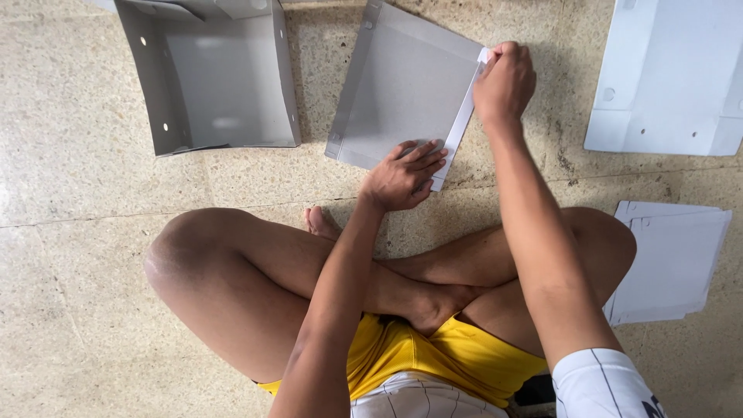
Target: The person sits cross-legged on the floor and assembles white cardboard boxes by hand. They fold the flaps of flat-packed box components and interlock the tabs to form the box structure. Completed boxes are stacked nearby while additional flat components are processed one at a time.
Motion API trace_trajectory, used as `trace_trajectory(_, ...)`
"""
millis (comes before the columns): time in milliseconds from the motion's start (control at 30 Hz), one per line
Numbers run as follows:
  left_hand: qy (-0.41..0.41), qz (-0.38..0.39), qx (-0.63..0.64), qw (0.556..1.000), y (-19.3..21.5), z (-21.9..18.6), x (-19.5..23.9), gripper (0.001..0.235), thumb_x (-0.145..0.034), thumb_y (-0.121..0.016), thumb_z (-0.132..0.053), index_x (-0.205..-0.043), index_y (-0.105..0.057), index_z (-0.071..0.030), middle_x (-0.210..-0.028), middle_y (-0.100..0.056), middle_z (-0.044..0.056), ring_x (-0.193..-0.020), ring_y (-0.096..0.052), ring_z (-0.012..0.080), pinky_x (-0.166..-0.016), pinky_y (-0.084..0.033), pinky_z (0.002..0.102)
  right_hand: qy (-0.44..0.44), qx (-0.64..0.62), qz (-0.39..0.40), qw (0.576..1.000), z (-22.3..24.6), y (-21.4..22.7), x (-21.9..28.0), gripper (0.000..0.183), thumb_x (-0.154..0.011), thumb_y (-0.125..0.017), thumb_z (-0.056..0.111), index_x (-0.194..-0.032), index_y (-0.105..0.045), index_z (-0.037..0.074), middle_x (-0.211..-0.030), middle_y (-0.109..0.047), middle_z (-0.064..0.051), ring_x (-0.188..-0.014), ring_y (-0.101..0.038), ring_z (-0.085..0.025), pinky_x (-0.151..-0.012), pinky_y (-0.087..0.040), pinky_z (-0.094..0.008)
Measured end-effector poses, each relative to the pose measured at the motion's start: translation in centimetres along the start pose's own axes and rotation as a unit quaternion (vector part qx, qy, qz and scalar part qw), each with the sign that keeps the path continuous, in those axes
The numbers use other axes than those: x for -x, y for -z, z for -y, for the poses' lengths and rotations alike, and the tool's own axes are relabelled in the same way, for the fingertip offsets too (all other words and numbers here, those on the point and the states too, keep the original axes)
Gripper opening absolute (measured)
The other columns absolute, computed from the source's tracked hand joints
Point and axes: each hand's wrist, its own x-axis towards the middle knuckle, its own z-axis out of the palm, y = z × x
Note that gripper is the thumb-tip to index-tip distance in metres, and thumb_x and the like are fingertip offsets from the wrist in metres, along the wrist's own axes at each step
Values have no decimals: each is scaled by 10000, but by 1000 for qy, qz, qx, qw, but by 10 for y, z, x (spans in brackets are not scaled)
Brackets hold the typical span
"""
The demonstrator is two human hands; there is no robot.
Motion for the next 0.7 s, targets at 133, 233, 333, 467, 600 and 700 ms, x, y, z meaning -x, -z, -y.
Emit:
trace_trajectory(133,-7,-1,-16,1000,-2,0,2,458,-985,-508,-289,-1355,-644,-54,-1507,-524,44,-1452,-405,236,-1134,-370,481,63,63,-90,992,5,-15,13,169,-961,-553,0,-1026,-516,152,-1034,-619,-121,-916,-581,-264,-730,-419,-381)
trace_trajectory(233,-11,-31,-3,999,-5,1,3,406,-987,-527,-243,-1310,-678,-49,-1486,-541,53,-1423,-452,238,-1127,-389,484,163,109,-114,974,12,-1,11,370,-889,-600,-95,-1174,-542,134,-1143,-500,-98,-977,-504,-272,-740,-440,-371)
trace_trajectory(333,-18,-36,-7,999,-5,0,5,418,-981,-513,-226,-1315,-661,-23,-1441,-585,129,-1394,-497,295,-1140,-364,503,267,162,-139,940,17,8,11,328,-952,-611,-34,-1261,-598,76,-1266,-508,-131,-1037,-579,-314,-829,-474,-390)
trace_trajectory(467,-18,-141,-36,989,-8,0,-2,353,-895,-588,-264,-1161,-722,-75,-1294,-695,77,-1268,-610,237,-1070,-456,455,282,165,-106,939,28,12,10,290,-1014,-576,28,-1303,-552,15,-1287,-541,-167,-1166,-599,-318,-973,-418,-455)
trace_trajectory(600,-45,-141,-75,986,-8,-8,1,346,-865,-597,-270,-1128,-742,-97,-1241,-716,62,-1249,-622,237,-1043,-472,465,223,172,22,959,20,5,18,419,-1049,-480,24,-1465,-426,15,-1465,-432,-211,-1361,-479,-354,-1068,-371,-496)
trace_trajectory(700,-86,-117,-134,980,-36,3,-3,318,-811,-589,-275,-1040,-747,-120,-1130,-739,70,-1176,-648,256,-973,-499,485,219,216,28,951,26,30,32,492,-1045,-474,54,-1529,-388,45,-1556,-394,-201,-1425,-452,-334,-1139,-342,-503)
